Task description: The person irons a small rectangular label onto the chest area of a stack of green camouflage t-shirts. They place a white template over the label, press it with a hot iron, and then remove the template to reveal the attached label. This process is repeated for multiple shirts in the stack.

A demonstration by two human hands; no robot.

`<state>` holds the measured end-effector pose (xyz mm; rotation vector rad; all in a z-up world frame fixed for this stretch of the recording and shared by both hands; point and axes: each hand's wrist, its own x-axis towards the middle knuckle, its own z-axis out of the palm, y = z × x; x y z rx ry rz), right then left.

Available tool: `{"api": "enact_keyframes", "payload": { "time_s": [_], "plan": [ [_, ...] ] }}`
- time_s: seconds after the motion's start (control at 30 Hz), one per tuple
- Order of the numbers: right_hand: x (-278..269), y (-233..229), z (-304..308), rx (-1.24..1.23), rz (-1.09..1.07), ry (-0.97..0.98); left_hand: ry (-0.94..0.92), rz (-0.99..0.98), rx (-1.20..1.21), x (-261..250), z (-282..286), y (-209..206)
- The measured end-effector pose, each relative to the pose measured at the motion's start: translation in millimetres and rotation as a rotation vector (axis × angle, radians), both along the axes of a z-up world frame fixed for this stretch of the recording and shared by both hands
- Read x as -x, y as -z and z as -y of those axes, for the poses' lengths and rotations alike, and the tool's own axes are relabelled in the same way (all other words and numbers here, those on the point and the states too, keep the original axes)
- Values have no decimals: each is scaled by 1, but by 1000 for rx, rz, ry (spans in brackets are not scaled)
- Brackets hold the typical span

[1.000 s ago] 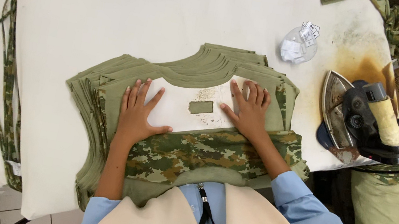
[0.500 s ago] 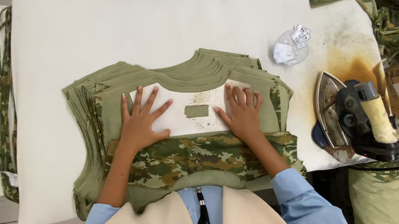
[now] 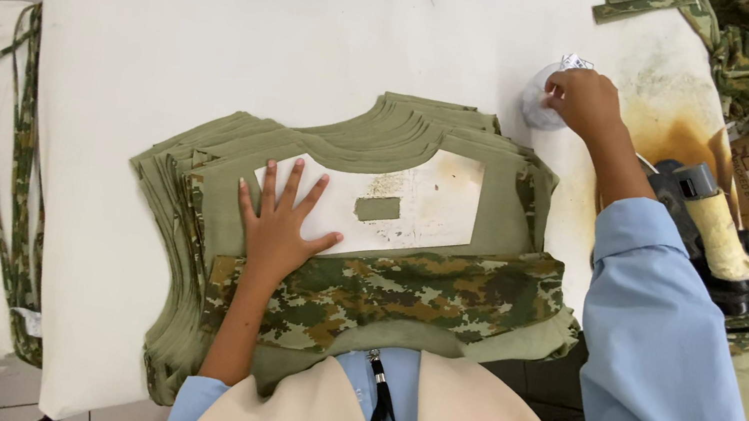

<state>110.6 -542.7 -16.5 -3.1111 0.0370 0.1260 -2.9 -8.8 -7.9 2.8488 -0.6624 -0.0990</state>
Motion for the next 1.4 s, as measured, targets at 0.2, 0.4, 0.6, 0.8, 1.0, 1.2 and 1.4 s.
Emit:
{"api": "enact_keyframes", "payload": {
  "time_s": [0.2,0.4,0.6,0.8,1.0,1.2,1.4],
  "plan": [
    [18,-52,-17,-261,-56,111,1,26,5,1,-1,0],
    [24,-23,14,-105,260,-77,5,-21,6,1,-1,-3],
    [33,-54,-16,-207,217,51,10,26,4,1,-2,3],
    [45,-74,-29,-577,127,219,15,43,18,0,-3,11],
    [67,-76,-36,-935,302,148,0,-21,115,2,-3,8],
    [84,-78,-104,-1545,332,332,3,-32,118,2,-3,9],
    [96,-52,-172,-1458,261,147,-2,-38,132,3,-3,7]
  ]
}}
